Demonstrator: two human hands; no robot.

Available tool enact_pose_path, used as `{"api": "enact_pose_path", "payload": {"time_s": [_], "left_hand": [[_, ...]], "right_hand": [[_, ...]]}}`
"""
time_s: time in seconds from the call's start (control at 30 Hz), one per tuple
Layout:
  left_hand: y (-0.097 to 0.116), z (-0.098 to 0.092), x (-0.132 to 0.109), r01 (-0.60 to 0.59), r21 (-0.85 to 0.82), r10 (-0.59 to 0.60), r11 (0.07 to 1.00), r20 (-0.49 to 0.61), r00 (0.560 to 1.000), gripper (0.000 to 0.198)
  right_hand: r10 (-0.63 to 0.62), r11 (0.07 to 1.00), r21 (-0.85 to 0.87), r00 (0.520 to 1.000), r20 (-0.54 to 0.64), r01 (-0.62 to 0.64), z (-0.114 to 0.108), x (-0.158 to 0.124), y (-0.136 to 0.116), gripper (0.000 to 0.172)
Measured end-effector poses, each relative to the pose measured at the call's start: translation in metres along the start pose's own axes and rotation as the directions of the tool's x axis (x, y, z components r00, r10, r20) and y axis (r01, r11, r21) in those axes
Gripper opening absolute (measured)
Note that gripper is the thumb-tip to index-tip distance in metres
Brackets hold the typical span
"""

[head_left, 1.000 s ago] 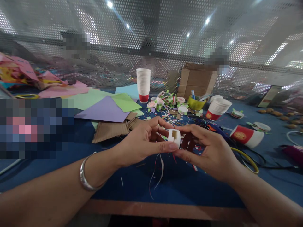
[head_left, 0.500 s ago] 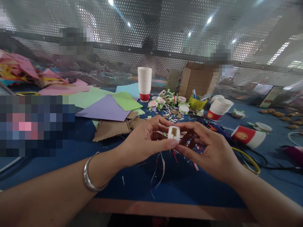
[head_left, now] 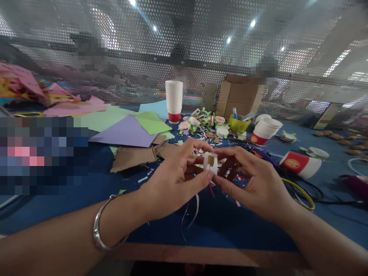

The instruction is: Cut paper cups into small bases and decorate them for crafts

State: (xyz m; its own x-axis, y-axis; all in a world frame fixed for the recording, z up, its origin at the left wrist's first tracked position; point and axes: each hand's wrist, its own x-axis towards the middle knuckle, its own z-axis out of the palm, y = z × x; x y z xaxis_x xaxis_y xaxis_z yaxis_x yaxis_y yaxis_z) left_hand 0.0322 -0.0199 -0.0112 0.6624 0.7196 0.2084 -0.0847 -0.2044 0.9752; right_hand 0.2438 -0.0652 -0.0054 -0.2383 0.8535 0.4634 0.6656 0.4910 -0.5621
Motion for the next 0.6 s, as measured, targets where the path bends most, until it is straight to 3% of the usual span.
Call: {"api": "enact_pose_path", "payload": {"time_s": [0.17,0.6], "left_hand": [[0.0012,-0.0017,-0.0019,-0.053,0.097,0.048,0.994,0.060,0.997,0.015],[0.0006,-0.0013,-0.0022,-0.039,0.056,0.034,0.998,0.084,0.996,0.013]], "right_hand": [[-0.008,1.000,-0.003,1.000,0.011,0.008,0.0001,-0.0003,0.0014,0.041],[0.009,1.000,0.005,0.999,0.040,-0.009,0.0001,0.0032,-0.0014,0.037]]}}
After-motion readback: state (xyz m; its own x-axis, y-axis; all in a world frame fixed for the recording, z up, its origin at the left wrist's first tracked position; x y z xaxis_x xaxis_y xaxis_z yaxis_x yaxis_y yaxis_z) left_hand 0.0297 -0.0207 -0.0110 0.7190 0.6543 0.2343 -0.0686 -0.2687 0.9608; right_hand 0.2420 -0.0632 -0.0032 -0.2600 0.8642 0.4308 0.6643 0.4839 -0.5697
